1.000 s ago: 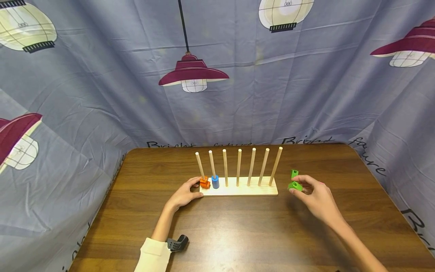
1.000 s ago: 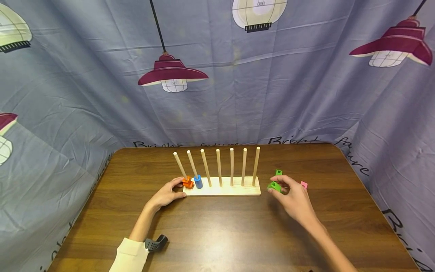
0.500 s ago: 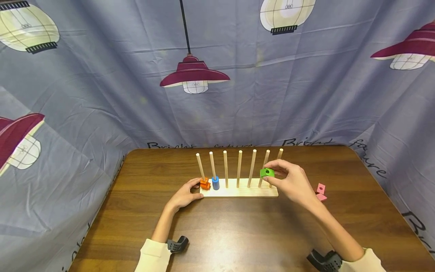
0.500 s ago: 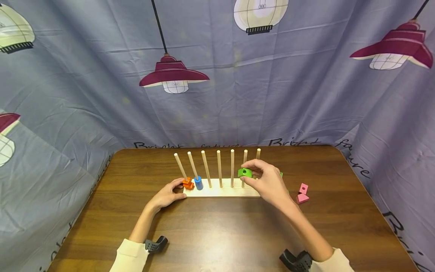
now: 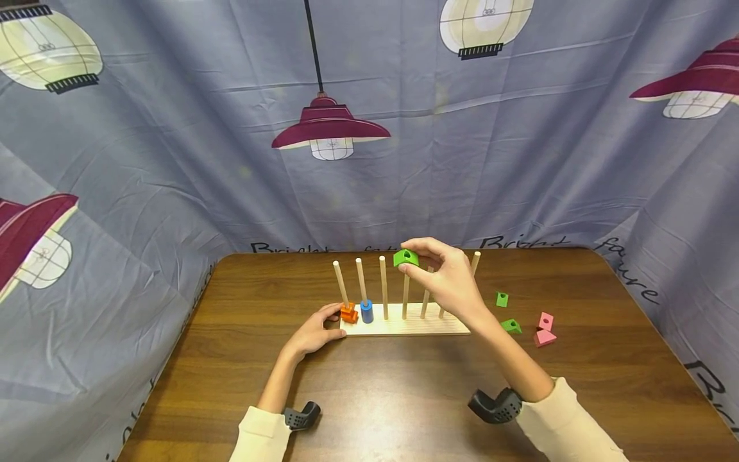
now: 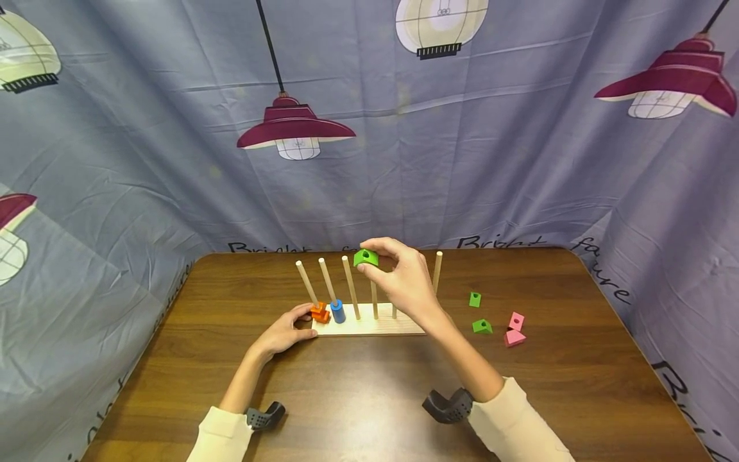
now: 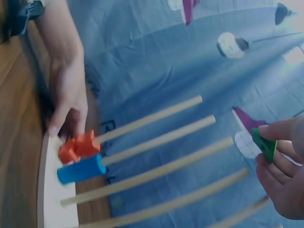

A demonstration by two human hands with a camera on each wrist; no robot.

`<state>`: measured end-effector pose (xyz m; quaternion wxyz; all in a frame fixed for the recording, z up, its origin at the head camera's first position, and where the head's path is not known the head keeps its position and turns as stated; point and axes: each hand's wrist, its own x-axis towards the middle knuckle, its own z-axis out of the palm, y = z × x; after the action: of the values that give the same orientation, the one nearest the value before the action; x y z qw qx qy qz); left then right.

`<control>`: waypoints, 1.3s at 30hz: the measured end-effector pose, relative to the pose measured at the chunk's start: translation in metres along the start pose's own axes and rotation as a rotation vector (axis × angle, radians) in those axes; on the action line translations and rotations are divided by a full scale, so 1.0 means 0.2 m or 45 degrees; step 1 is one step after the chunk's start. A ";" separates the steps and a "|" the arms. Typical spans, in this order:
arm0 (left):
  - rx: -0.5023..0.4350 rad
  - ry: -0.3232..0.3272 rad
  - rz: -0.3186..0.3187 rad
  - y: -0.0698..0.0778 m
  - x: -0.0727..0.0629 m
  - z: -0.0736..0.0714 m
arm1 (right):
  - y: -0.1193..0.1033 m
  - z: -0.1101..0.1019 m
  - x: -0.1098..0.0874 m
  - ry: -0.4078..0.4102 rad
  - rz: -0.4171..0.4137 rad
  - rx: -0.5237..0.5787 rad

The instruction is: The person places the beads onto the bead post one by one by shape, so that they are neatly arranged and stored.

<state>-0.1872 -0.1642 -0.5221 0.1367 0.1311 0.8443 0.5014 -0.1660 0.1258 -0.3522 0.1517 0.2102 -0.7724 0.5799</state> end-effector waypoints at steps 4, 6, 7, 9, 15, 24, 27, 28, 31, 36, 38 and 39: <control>-0.008 0.004 -0.007 0.00 -0.01 0.00 | -0.01 0.07 0.04 0.029 -0.030 -0.027; -0.016 0.003 -0.010 0.00 -0.01 0.00 | -0.01 0.10 0.06 0.025 -0.017 -0.046; -0.020 0.001 -0.017 0.00 -0.01 0.01 | 0.00 0.11 0.06 0.018 -0.005 -0.043; -0.025 0.001 -0.015 0.00 -0.01 0.01 | 0.00 0.14 0.07 0.008 0.028 -0.047; -0.043 0.007 -0.005 0.00 -0.01 0.01 | 0.04 0.17 0.07 0.014 0.094 -0.087; -0.042 0.003 -0.007 0.00 0.00 0.00 | 0.06 0.19 0.09 -0.002 0.117 0.010; -0.029 -0.006 -0.015 0.00 0.00 0.00 | 0.07 0.19 0.09 -0.007 0.126 0.014; -0.024 -0.004 -0.014 -0.01 0.00 0.00 | 0.08 0.20 0.08 -0.008 0.129 0.010; -0.023 -0.002 -0.023 0.00 0.00 0.00 | 0.10 0.21 0.07 -0.007 0.128 -0.012; -0.032 0.002 -0.016 0.00 0.01 0.00 | 0.13 0.22 0.05 0.044 0.128 -0.036; -0.037 0.004 -0.011 0.01 0.01 0.00 | 0.15 0.23 0.04 0.065 0.137 -0.038; -0.038 0.004 -0.012 0.01 0.01 0.00 | 0.15 0.24 0.04 0.074 0.144 -0.038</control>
<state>-0.1887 -0.1635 -0.5207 0.1395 0.1244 0.8375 0.5135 -0.1875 0.0868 -0.3875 0.1444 0.1470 -0.7868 0.5818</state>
